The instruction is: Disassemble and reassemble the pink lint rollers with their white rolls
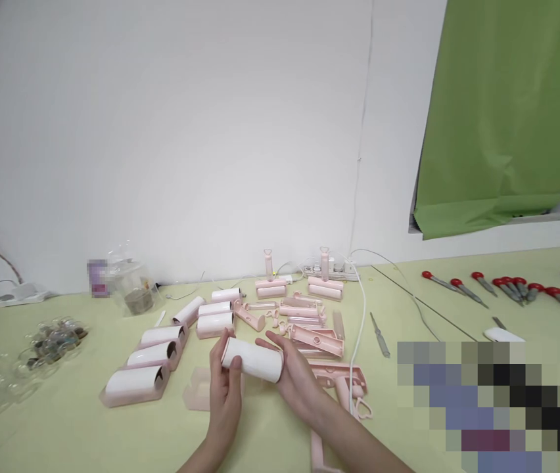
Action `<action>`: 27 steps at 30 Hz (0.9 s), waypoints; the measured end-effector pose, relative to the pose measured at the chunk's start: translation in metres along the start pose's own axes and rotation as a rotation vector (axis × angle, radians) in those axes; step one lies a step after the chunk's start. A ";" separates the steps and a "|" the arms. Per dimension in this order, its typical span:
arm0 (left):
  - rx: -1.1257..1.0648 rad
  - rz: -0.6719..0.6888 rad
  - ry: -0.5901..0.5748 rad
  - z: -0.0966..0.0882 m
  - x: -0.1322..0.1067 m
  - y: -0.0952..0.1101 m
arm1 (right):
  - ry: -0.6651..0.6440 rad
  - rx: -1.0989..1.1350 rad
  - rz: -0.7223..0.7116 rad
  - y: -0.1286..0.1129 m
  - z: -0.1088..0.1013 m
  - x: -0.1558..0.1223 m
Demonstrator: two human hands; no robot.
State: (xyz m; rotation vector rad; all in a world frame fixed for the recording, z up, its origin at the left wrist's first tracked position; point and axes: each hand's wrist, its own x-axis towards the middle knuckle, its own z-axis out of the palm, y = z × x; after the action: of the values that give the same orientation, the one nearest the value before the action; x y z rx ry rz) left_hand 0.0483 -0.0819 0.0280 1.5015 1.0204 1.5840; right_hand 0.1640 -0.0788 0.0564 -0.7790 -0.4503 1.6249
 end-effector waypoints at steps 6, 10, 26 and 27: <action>0.065 0.294 0.029 -0.002 0.000 -0.006 | -0.097 0.007 -0.043 -0.005 0.010 -0.012; 0.059 0.300 0.016 -0.006 0.005 0.002 | -0.138 0.001 -0.054 -0.002 0.009 -0.017; -0.709 -0.370 -0.038 -0.001 0.016 0.032 | -0.173 -1.038 -0.635 0.010 0.004 -0.034; -0.800 -0.432 -0.069 -0.002 0.017 0.038 | -0.208 -1.174 -0.737 0.012 0.007 -0.034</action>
State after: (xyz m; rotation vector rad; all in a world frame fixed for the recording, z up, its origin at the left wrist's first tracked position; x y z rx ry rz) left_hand 0.0460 -0.0832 0.0691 0.7211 0.5087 1.3656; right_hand 0.1527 -0.1130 0.0608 -1.0840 -1.6912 0.6289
